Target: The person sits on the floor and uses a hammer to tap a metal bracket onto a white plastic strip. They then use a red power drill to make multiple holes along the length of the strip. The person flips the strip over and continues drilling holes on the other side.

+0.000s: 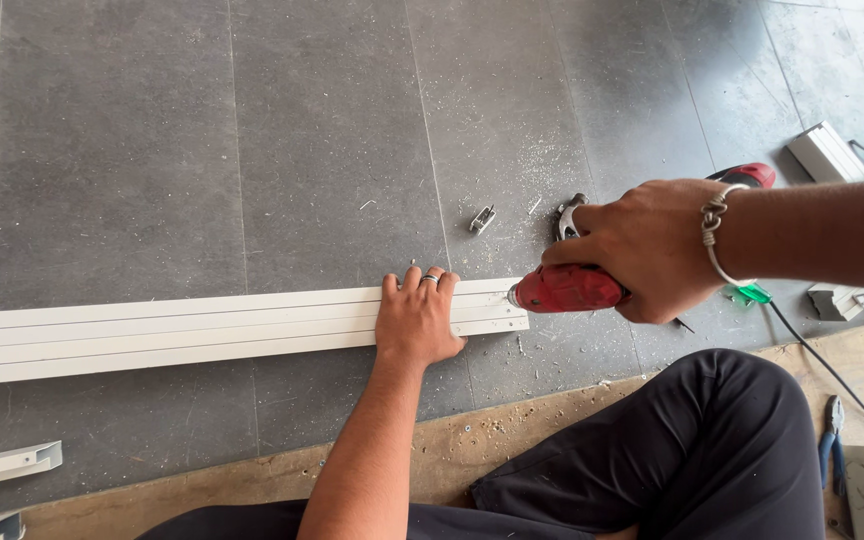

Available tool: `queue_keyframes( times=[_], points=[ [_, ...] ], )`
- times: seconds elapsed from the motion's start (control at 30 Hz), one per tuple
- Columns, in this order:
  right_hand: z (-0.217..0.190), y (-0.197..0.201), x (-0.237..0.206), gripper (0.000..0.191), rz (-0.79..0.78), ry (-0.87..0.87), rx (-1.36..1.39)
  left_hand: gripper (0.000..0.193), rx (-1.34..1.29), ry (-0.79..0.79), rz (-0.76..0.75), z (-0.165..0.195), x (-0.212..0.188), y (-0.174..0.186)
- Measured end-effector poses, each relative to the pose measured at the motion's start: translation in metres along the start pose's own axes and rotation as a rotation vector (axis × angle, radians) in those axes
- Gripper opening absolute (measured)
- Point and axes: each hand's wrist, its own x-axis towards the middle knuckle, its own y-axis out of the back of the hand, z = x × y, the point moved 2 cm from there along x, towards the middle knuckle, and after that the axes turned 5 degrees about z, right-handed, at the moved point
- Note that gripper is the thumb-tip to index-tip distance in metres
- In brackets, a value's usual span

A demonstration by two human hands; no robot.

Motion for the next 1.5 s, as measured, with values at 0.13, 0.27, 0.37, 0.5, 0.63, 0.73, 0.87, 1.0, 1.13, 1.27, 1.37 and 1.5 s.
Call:
queue_keyframes(
  times=[0.13,0.27,0.37,0.5,0.63,0.73,0.87,1.0,1.13,1.27,1.37,1.5],
  points=[
    [0.002,0.000,0.001,0.079,0.042,0.030,-0.006,0.088,0.001,-0.001,0.013,0.000,0.000,-0.001],
    [0.001,-0.001,0.001,0.080,-0.014,0.025,-0.041,0.093,0.024,-0.003,0.004,-0.001,0.001,-0.001],
    [0.000,0.002,0.000,0.075,0.007,0.011,-0.009,0.091,0.012,-0.003,-0.009,0.000,0.001,0.000],
    [-0.002,0.005,-0.001,0.079,0.043,0.002,-0.003,0.090,0.021,0.000,-0.003,0.001,0.000,-0.002],
    [-0.001,0.002,-0.001,0.071,0.059,-0.008,0.056,0.088,0.022,-0.004,-0.008,0.001,0.000,-0.002],
    [0.005,-0.001,0.000,0.067,0.103,-0.018,0.161,0.089,-0.016,-0.003,0.024,0.003,0.001,0.001],
    [0.018,-0.009,0.001,0.082,0.109,-0.031,0.347,0.081,-0.019,0.010,-0.006,0.010,0.002,0.010],
    [0.040,-0.022,-0.012,0.076,0.211,0.027,0.454,0.085,-0.030,0.029,-0.031,0.024,0.004,0.022],
    [0.044,-0.037,-0.016,0.063,0.233,-0.021,0.463,0.088,0.001,0.040,-0.056,0.042,0.008,0.032],
    [0.052,-0.046,-0.018,0.066,0.252,-0.031,0.515,0.088,0.062,0.065,-0.037,0.059,0.011,0.036],
    [0.058,-0.058,-0.023,0.067,0.281,-0.011,0.558,0.091,0.113,0.062,-0.079,0.069,0.015,0.034],
    [0.068,-0.076,-0.030,0.069,0.286,-0.033,0.604,0.094,0.182,0.050,-0.028,0.082,0.018,0.034]
  ],
)
